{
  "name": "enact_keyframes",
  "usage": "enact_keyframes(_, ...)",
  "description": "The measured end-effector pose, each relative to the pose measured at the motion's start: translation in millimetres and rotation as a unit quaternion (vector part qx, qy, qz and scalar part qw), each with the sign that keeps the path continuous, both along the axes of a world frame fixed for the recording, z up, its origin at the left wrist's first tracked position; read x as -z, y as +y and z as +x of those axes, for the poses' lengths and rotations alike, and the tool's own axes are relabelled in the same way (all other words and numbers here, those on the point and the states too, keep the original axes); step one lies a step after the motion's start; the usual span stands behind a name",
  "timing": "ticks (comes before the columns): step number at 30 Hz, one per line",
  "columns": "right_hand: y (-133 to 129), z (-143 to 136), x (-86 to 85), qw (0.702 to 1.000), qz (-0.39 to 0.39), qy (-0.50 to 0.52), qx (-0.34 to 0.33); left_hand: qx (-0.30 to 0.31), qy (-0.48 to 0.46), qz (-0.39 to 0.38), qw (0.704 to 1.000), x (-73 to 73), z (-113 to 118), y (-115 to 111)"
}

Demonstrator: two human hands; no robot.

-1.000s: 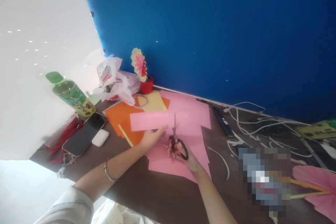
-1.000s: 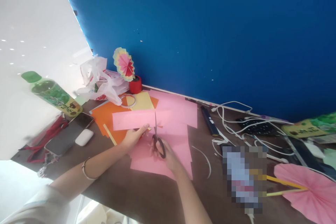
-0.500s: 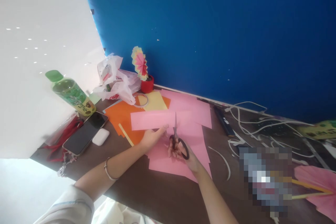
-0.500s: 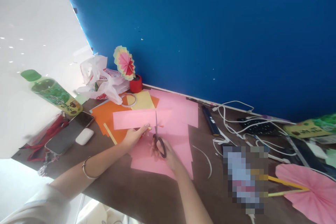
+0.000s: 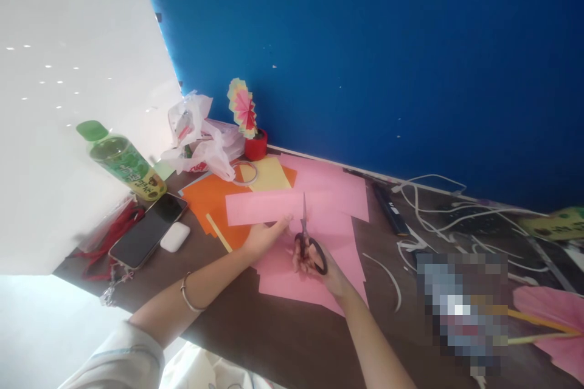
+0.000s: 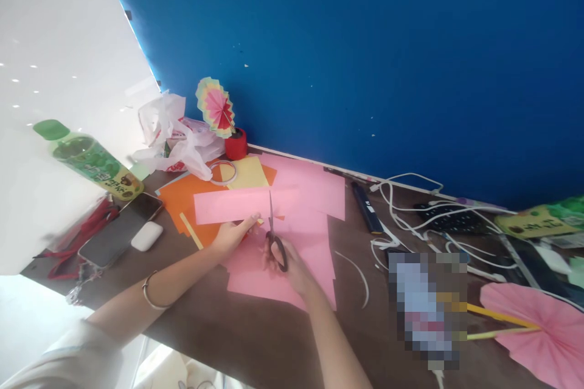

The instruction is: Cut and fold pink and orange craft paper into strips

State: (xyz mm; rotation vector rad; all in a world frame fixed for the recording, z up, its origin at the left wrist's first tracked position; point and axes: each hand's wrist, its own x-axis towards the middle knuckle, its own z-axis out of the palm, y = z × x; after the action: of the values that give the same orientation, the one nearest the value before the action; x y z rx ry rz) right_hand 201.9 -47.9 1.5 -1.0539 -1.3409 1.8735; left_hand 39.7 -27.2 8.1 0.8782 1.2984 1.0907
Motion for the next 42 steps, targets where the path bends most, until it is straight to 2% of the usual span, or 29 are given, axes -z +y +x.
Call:
enact_keyframes(13,0.3,-1.0,0.8,1.0,0.006,-0.016,0.007,-0.006,0.022,-0.011,1.0,0.6,-1.2,0.8)
enact_keyframes(21,0.6,-2.0,-1.6,0.999,0.005,-0.034,0.008,-0.001,0.021,0.014,1.0,0.2,-1.4,0.6)
enact_keyframes(31,-0.7,-4.4,-3.3,0.999,-0.014,-0.036,0.02,0.001,0.034,-0.005,0.999,0.1,-1.9,1.1)
enact_keyframes(42,0.0,-5.9,-7.3,0.998,0.006,-0.056,0.019,-0.008,0.039,-0.016,0.999,-4.4,-1.5,0.9)
